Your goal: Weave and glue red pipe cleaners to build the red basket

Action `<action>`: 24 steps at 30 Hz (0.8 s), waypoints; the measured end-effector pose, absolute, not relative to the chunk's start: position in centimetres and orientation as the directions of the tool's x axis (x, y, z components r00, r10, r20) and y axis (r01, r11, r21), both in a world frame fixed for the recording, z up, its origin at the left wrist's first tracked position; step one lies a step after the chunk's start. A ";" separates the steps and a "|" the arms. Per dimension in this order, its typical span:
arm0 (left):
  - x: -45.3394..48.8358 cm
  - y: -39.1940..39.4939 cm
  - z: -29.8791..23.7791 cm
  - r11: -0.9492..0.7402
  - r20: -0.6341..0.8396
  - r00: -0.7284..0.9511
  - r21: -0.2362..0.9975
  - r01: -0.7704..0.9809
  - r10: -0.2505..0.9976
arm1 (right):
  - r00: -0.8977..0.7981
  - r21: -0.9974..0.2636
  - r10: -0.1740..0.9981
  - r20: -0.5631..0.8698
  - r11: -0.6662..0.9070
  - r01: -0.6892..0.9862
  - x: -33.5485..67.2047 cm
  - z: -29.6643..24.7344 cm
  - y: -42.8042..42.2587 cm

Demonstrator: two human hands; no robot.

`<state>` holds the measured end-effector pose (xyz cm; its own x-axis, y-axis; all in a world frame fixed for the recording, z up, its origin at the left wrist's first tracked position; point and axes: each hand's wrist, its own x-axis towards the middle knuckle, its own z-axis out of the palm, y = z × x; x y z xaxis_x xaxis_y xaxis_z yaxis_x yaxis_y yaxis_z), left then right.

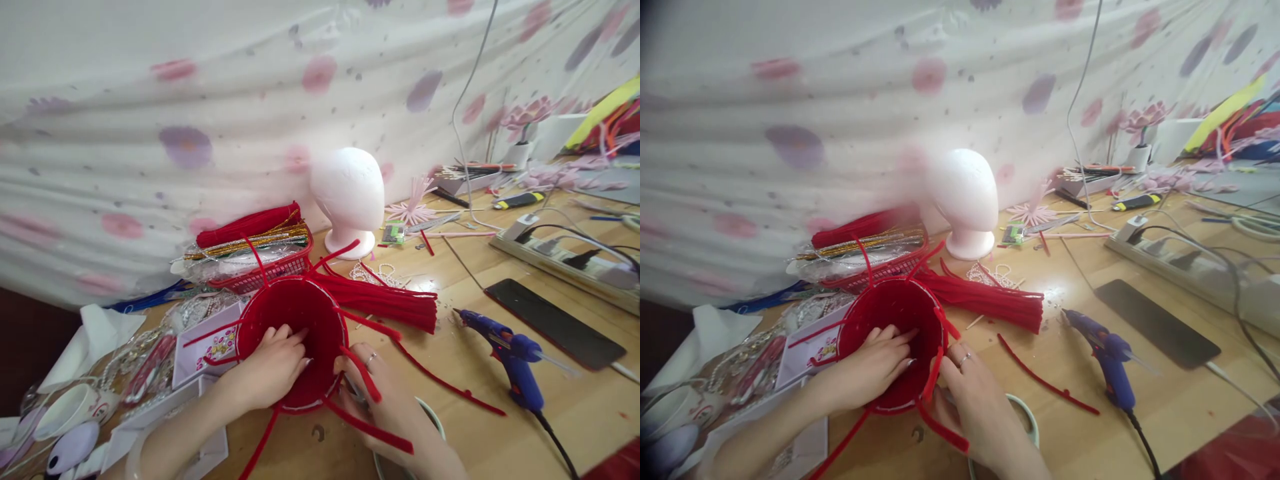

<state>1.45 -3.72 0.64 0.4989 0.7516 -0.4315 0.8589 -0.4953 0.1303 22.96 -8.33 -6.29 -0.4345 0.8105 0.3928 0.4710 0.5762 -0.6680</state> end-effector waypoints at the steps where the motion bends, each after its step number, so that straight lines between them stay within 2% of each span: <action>1: 1.4 -3.8 0.9 -0.495 -0.436 0.498 0.129 0.859 0.750 | -0.436 -0.670 0.808 0.398 0.580 0.464 23.0 -6.2 -8.3; 9: 1.6 -3.5 0.5 -0.504 -0.480 0.488 0.108 0.857 0.729 | -0.441 -0.672 0.831 0.339 0.542 0.505 22.9 -6.5 -8.6; 18: 1.2 -3.4 1.4 -0.472 -0.474 0.449 0.076 0.878 0.757 | -0.445 -0.702 0.819 0.362 0.554 0.448 22.9 -6.2 -8.5; 24: 1.8 -3.1 0.8 -0.455 -0.477 0.423 0.053 0.889 0.770 | -0.434 -0.664 0.825 0.362 0.555 0.501 22.9 -6.3 -8.7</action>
<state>1.77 -3.12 0.76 0.4226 0.7705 -0.4773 0.8889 -0.4550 0.0526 22.89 -8.74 -6.33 -0.4339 0.8252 0.3617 0.5009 0.5547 -0.6644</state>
